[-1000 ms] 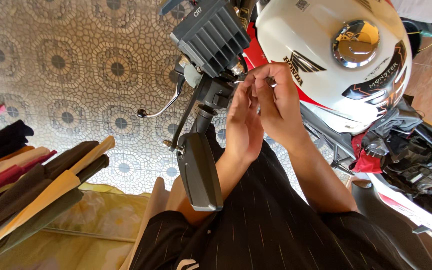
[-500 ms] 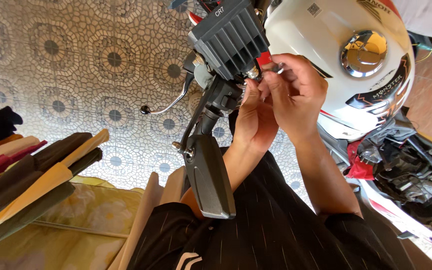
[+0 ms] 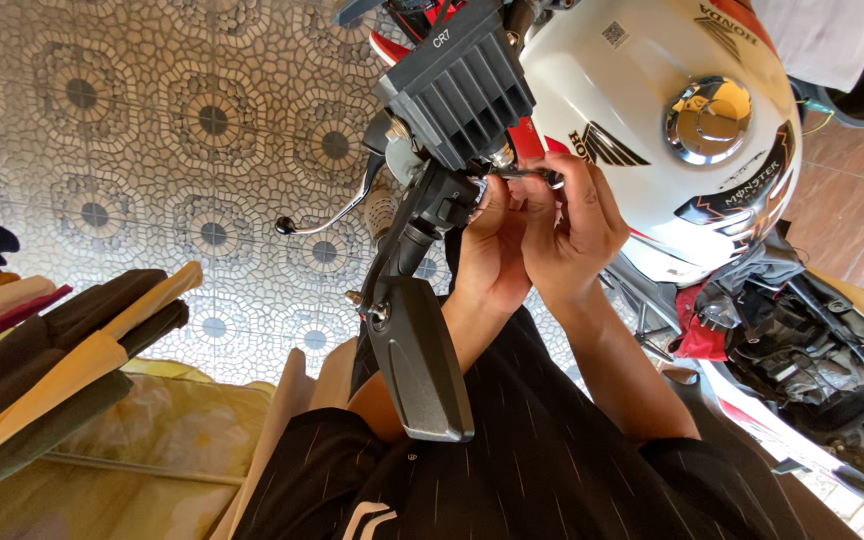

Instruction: The person works on a motorcycle handlebar using a small wrench, handling wires and nuts near the switch assembly.

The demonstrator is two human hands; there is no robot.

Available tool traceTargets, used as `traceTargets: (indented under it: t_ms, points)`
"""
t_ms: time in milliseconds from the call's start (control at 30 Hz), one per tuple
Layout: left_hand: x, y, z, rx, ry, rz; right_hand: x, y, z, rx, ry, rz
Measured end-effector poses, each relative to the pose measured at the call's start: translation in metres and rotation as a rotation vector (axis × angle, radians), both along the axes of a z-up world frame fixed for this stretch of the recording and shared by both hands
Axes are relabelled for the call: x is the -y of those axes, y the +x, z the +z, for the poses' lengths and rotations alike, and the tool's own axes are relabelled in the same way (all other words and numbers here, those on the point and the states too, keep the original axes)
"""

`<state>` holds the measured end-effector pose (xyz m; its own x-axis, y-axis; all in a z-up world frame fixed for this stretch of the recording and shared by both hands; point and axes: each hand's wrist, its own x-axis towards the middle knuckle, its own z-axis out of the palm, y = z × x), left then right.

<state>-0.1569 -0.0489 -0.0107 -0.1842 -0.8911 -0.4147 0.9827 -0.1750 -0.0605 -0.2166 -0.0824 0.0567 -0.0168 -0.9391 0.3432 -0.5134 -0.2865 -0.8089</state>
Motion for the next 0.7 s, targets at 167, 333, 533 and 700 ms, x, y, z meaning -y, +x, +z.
traceTargets:
  t_ms: [167, 333, 533, 700]
  points:
    - [0.003, -0.004, -0.01, -0.077, -0.02, 0.02, -0.001, 0.005, 0.005, -0.065, -0.01, -0.021]
    - [0.0, -0.002, -0.027, -0.132, 0.019, -0.025, -0.002, 0.014, 0.005, -0.122, -0.067, -0.097]
    - [0.001, 0.001, -0.031, -0.164, -0.109, -0.044, -0.003, 0.019, 0.004, -0.148, -0.101, -0.137]
    - [0.008, 0.008, -0.015, -0.235, 0.076, -0.13, -0.003, 0.016, 0.008, 0.321, 0.154, -0.172]
